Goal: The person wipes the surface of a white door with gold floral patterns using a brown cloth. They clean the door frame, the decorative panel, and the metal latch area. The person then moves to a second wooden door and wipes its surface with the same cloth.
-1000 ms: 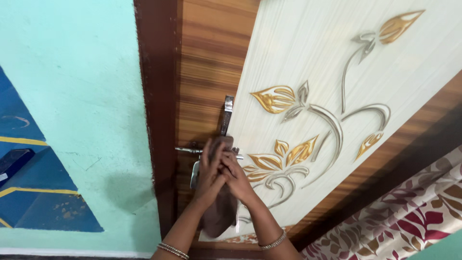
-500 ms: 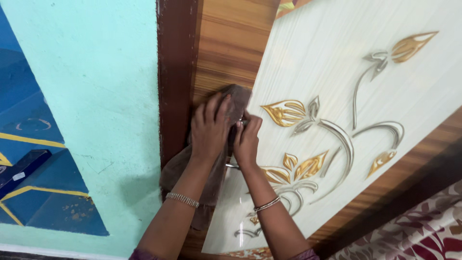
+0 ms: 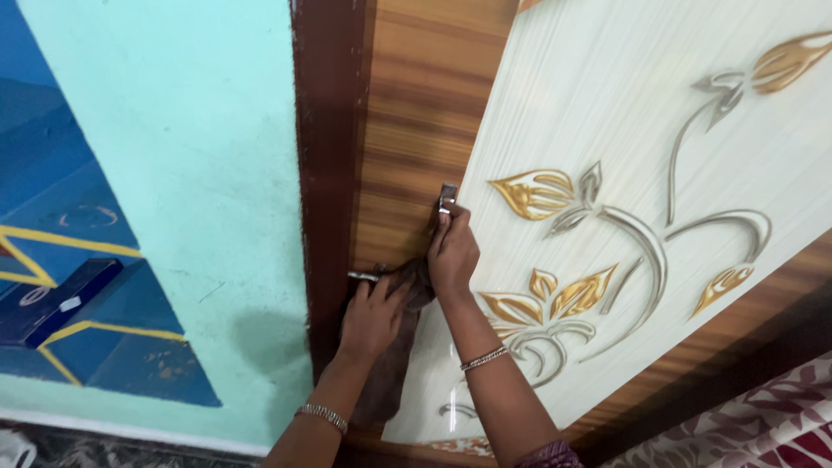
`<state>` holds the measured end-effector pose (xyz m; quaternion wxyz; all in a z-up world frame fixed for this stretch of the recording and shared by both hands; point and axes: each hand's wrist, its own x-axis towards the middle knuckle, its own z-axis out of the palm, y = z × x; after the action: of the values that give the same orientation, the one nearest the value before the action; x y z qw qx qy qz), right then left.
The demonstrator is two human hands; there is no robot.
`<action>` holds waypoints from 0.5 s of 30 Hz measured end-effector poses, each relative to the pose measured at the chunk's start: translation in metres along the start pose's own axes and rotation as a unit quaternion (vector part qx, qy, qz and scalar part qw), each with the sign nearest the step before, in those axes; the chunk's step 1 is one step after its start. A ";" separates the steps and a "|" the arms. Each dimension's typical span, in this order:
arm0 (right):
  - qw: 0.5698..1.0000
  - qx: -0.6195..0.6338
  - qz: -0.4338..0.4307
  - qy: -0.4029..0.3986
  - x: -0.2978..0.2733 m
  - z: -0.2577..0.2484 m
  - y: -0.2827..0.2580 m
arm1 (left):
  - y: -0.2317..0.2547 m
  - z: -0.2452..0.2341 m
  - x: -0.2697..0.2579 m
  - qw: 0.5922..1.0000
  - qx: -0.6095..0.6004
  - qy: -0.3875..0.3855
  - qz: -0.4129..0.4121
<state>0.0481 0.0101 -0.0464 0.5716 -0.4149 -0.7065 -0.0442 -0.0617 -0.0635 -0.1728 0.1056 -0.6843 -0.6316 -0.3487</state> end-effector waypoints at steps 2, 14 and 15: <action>1.000 0.003 0.013 -0.005 0.000 0.001 -0.002 | 0.002 -0.017 0.010 1.000 0.015 0.011 0.010; 1.000 -0.005 0.015 -0.021 -0.001 0.002 0.003 | 0.030 -0.129 0.138 0.902 0.290 0.320 -0.003; 1.000 -0.008 0.018 -0.023 -0.001 0.002 0.003 | 0.029 -0.115 0.136 0.908 0.295 0.297 -0.005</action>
<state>0.0489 0.0122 -0.0495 0.5524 -0.4328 -0.7118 -0.0301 -0.0795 -0.0283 0.0032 0.4835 -0.4840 -0.6482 -0.3344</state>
